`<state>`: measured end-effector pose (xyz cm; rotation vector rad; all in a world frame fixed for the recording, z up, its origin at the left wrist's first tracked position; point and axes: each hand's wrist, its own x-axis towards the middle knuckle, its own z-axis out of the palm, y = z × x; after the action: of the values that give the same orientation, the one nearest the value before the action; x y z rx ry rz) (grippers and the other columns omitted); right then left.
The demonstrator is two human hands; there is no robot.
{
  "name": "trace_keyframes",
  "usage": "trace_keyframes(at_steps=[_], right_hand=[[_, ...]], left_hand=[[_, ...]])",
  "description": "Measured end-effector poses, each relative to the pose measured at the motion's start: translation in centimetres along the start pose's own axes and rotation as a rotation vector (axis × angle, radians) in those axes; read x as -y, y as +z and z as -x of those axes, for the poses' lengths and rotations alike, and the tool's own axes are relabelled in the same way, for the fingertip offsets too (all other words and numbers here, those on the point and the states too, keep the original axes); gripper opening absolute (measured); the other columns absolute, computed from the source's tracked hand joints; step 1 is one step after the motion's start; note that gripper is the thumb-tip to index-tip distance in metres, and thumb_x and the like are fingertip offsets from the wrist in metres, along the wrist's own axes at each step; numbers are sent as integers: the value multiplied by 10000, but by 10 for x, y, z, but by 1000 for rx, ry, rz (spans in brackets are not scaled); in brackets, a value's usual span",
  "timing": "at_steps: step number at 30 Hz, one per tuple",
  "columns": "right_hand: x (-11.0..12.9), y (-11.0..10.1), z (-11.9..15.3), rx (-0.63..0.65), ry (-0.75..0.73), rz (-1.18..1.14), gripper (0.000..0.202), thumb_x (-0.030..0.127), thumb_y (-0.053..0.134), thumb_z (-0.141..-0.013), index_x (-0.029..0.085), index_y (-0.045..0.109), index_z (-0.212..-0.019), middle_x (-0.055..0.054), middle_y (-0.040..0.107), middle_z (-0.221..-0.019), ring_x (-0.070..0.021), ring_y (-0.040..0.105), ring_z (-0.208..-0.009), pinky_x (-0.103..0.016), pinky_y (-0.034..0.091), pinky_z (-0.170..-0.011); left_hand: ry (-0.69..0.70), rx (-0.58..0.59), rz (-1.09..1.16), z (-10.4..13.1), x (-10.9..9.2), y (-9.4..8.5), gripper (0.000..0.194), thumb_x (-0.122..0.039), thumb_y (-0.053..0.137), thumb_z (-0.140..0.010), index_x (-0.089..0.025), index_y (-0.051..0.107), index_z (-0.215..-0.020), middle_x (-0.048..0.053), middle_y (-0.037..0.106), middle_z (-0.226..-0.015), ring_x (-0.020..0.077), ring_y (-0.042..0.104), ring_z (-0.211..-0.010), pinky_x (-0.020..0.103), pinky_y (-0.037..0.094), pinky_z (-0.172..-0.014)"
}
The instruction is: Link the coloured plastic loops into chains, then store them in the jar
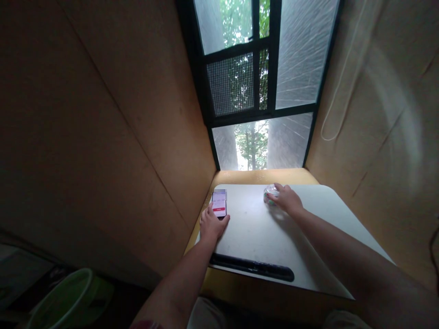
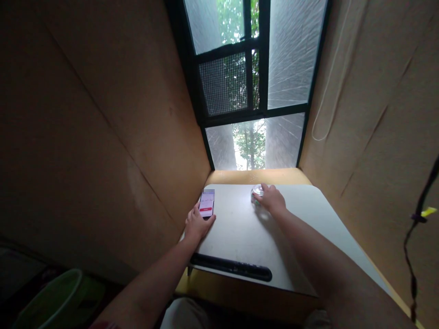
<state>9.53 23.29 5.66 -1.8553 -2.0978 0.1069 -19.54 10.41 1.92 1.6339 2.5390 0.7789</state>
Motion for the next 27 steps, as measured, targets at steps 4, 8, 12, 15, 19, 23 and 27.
trace_keyframes(at_steps=[4,8,12,15,19,23,27], right_hand=[[-7,8,5,-15,93,14,739,667,410,-913,133,409,-1423,-218,588,-1193,-332,603,-1029,-375,410,-785],[-33,20,28,-90,-3,79,730,626,432,-917,106,372,-1425,-226,583,-1223,-356,544,-1089,-435,395,-875],[-67,30,60,-148,-59,75,643,548,433,-928,112,393,-1399,-214,580,-1270,-350,524,-1135,-453,386,-947],[-87,32,84,-136,-131,68,615,530,431,-916,117,423,-1371,-205,558,-1335,-336,497,-1222,-443,359,-1031],[-100,29,106,-110,-167,74,601,519,417,-904,118,457,-1350,-204,539,-1381,-337,462,-1287,-453,320,-1093],[-98,26,110,-105,-162,79,594,525,412,-894,110,497,-1310,-210,550,-1370,-340,469,-1283,-457,324,-1092],[-96,25,110,-125,-158,85,566,522,417,-892,114,522,-1269,-203,565,-1347,-329,477,-1269,-448,334,-1086]], left_hand=[[-8,-5,-1,1,-1,-1,877,-592,643,-764,-156,325,-1455,211,505,-1396,359,416,-1344,460,321,-1090],[-10,-3,0,2,-2,-3,856,-585,644,-774,-162,334,-1450,210,509,-1390,351,427,-1339,447,337,-1075],[-8,7,-8,3,-2,-4,813,-575,651,-780,-189,349,-1428,195,506,-1395,350,424,-1341,449,333,-1073],[1,-2,-7,4,-1,-4,748,-570,652,-783,-186,389,-1369,188,531,-1354,346,451,-1313,443,348,-1056],[10,-15,-11,6,0,-5,617,-551,645,-795,-185,440,-1247,177,563,-1281,329,494,-1268,419,376,-1021],[25,-21,-19,8,1,-5,567,-545,644,-798,-201,435,-1198,156,587,-1223,319,506,-1246,406,386,-996],[39,-32,-27,8,1,-4,527,-542,641,-797,-208,447,-1155,135,595,-1193,314,524,-1204,402,391,-983]])
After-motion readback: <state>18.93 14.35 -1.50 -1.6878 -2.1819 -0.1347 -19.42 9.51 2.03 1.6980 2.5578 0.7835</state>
